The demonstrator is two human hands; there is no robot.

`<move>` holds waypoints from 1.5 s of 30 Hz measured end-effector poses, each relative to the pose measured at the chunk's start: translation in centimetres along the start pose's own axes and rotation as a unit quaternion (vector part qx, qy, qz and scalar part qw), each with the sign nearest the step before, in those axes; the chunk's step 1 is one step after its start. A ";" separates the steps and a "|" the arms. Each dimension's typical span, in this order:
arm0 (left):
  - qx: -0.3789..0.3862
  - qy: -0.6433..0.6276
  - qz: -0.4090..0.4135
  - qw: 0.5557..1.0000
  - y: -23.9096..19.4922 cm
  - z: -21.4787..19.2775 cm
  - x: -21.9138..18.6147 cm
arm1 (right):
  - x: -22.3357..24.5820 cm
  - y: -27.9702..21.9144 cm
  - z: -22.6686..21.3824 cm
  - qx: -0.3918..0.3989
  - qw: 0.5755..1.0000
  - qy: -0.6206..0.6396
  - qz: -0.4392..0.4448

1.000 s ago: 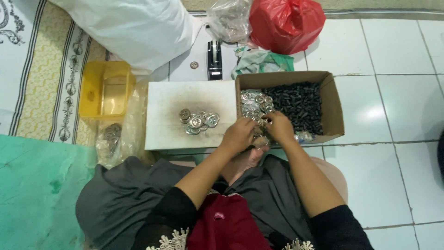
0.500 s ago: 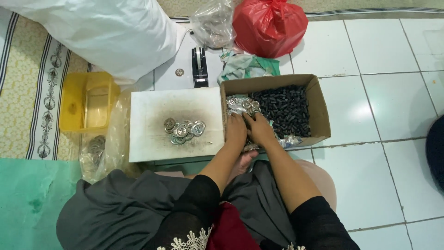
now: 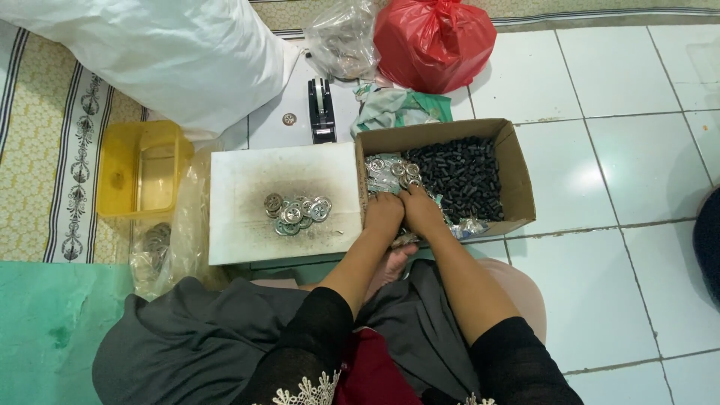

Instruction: The person sits on the floor and sorts metal buttons from a cardboard box onto a white board. They pick up buttons, place them on the board, and occasionally transfer them into a small plastic bag. The person uses both hands to handle the buttons and arrange them.

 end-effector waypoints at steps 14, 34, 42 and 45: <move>-0.088 -0.023 -0.039 0.995 0.3 -4.2 1.1 | -3.0 0.5 -0.8 -0.006 0.977 0.192 0.096; -0.090 -0.369 -0.133 0.915 0.5 -7.5 4.1 | -6.3 2.1 0.5 -0.055 0.886 0.438 0.140; -0.102 -0.484 -0.224 0.840 -2.4 -14.2 7.3 | 0.0 -1.8 -4.8 0.003 0.762 0.636 0.125; -0.071 -0.536 -0.283 0.792 -5.1 -16.5 9.3 | 3.1 -2.7 -5.0 0.036 0.757 0.641 0.122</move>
Point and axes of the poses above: each hand's wrist, its own y-axis towards the middle knuckle, its own z-axis out of the palm, x = y × z, the point moved 6 cm from there along y, towards the middle knuckle, and after that the axes turned 6 degrees about z, right-handed, at the moved point
